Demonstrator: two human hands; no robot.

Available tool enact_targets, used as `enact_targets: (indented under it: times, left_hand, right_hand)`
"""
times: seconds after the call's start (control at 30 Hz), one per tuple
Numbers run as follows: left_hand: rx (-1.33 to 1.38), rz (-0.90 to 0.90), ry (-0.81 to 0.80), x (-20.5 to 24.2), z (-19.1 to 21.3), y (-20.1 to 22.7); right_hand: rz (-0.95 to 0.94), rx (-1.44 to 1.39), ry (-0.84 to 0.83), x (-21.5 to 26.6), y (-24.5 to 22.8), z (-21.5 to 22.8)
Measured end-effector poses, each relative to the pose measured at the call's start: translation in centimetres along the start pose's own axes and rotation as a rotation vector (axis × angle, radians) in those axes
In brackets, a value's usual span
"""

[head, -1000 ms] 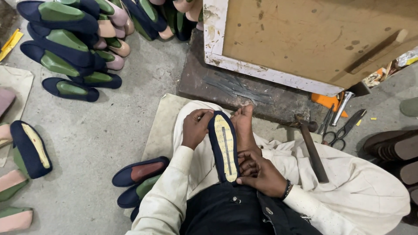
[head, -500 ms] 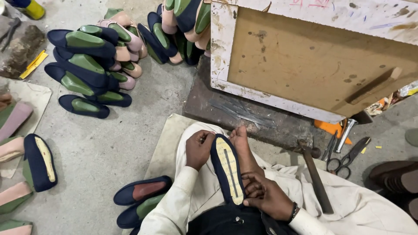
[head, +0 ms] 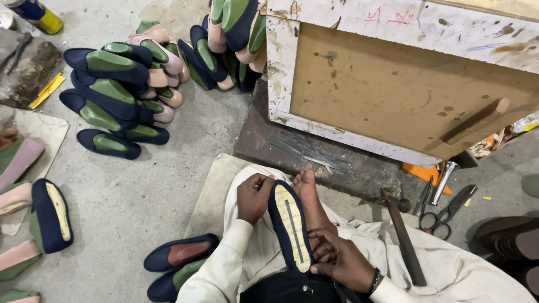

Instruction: The person inserts insoles into slipper uppers, presses them into place, and uses a hammer to tap the edges. They handle multiple slippers one at a time, retrieving insoles from a nearby box and placing finished units aside.

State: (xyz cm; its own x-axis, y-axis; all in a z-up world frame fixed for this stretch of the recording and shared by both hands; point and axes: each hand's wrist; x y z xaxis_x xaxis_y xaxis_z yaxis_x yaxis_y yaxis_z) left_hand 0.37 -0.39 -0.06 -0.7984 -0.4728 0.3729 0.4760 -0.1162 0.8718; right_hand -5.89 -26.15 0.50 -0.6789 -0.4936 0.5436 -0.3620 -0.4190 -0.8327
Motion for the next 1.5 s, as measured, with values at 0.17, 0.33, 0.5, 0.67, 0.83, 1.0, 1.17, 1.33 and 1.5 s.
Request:
enact_targets:
  times: [0.17, 0.33, 0.5, 0.67, 0.83, 1.0, 1.17, 1.33, 1.5]
  left_hand:
    - [0.016, -0.009, -0.001, -0.2, 0.0, -0.4]
    - [0.038, -0.005, 0.002, -0.3, 0.1, -0.4]
    - [0.048, 0.024, -0.004, -0.4, 0.0, -0.2]
    - [0.235, 0.12, -0.067, -3.0, -0.7, -5.5]
    - [0.178, 0.103, -0.098, -2.2, 0.4, -3.3]
    - [0.289, 0.096, -0.108, -3.2, 0.9, -4.7]
    - [0.382, 0.186, -0.169, -2.6, 1.3, -3.3]
    - [0.359, 0.203, -0.17, -2.2, 0.8, -2.6]
    - [0.389, 0.202, -0.137, -1.8, 1.2, -2.2]
  right_hand:
    - [0.013, -0.012, -0.008, 0.1, -0.3, 0.1]
    - [0.049, 0.028, -0.013, 0.3, -0.5, 0.4]
    - [0.1, 0.085, -0.006, 0.8, -1.2, 1.2]
    - [0.172, 0.235, 0.288, 0.6, -0.6, 3.3]
    - [0.245, 0.096, 0.399, 1.2, -2.4, 4.4]
    - [0.346, 0.089, 0.464, 0.6, -1.4, 6.9]
    - [0.438, 0.388, 0.799, 1.3, -2.1, 14.0]
    - [0.564, 0.688, 0.944, 1.0, -3.5, 21.4]
    - [0.487, 0.668, 0.88, -0.1, -7.8, 20.5]
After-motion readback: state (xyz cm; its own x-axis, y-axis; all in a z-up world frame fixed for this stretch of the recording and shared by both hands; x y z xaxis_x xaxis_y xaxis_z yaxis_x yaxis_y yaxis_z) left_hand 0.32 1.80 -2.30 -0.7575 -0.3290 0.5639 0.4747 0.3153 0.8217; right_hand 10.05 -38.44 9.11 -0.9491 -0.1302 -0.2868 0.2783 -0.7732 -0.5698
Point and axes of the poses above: each hand's wrist, its own x-axis away from the middle knuckle, its own z-axis out of the back of the hand, y = z × x, and after that the axes turned 7 degrees about z, right-handed
